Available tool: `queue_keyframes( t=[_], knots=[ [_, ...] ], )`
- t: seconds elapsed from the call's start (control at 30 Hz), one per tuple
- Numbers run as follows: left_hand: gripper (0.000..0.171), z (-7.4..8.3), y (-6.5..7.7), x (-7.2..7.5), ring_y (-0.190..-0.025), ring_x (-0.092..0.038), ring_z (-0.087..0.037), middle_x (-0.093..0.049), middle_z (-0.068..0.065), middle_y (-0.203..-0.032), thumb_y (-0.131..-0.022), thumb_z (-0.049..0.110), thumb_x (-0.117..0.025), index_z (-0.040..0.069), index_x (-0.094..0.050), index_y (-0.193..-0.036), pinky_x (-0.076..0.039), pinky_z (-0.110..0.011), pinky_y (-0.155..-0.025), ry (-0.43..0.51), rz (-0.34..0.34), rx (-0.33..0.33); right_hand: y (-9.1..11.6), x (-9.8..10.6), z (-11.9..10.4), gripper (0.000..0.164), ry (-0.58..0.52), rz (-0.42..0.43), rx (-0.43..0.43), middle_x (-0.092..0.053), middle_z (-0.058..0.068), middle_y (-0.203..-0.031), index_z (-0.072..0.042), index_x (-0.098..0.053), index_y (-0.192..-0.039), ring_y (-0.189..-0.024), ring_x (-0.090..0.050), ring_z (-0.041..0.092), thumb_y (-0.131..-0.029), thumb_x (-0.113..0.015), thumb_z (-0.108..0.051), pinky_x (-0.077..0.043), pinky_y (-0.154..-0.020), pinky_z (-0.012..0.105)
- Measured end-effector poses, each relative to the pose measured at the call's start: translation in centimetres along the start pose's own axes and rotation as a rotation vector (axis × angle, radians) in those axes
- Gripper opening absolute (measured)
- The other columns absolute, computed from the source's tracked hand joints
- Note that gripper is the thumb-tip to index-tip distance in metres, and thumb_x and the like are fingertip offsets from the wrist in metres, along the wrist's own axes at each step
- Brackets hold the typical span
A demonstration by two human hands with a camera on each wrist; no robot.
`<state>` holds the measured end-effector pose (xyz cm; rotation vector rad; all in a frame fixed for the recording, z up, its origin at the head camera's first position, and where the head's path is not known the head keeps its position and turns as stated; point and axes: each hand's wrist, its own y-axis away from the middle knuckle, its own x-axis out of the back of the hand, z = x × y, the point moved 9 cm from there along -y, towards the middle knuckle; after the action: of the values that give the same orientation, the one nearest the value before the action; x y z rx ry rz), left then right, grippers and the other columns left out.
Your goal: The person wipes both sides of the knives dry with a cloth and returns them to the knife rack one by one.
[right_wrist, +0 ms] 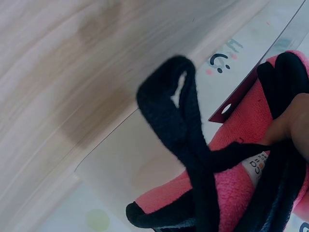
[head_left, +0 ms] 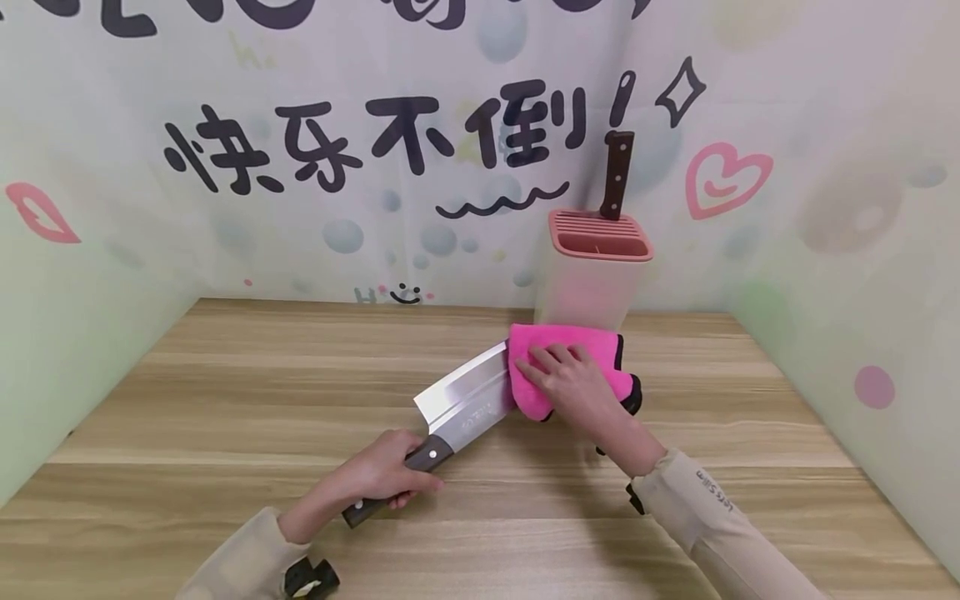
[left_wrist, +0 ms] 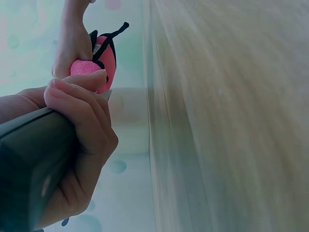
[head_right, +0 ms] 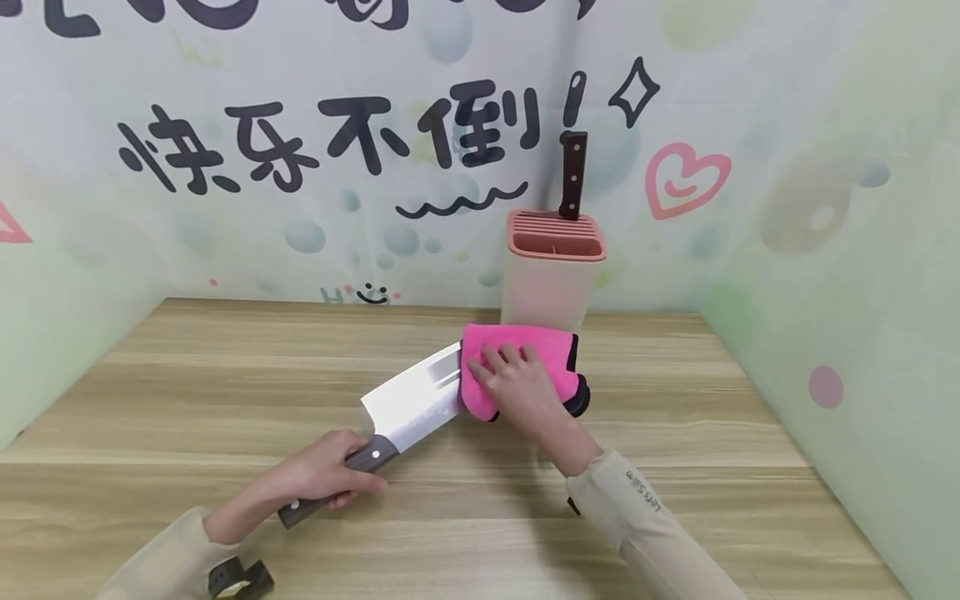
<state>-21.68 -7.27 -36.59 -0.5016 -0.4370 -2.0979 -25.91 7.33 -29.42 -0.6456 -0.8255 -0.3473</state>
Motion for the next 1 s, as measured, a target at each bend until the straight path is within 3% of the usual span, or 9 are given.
queue_keyframes(
  t=[0.6,1.0],
  knots=[
    [0.021,0.3,-0.6,-0.5,-0.032,-0.041,-0.003,-0.044,0.004,-0.041,-0.075,0.007,-0.067,0.003,-0.048,-0.066,-0.036,-0.018,-0.033,-0.014,0.006,0.000,-0.5,0.7,-2.7,0.047,-0.003,-0.054,0.109,-0.058,0.004,-0.113,-0.019,-0.058,-0.118,-0.098,-0.052,0.022,-0.074,-0.069,-0.007,-0.044,-0.079,0.034],
    [0.020,0.0,-1.1,-0.7,-0.034,-0.041,-0.003,-0.044,0.003,-0.042,-0.075,0.008,-0.067,0.003,-0.049,-0.069,-0.036,-0.018,-0.033,0.007,-0.001,0.023,-0.6,2.1,-5.4,0.042,-0.009,0.055,0.211,-0.059,0.003,-0.113,-0.022,-0.062,-0.113,-0.098,-0.053,0.021,-0.073,-0.071,-0.012,-0.045,-0.080,0.033]
  ],
)
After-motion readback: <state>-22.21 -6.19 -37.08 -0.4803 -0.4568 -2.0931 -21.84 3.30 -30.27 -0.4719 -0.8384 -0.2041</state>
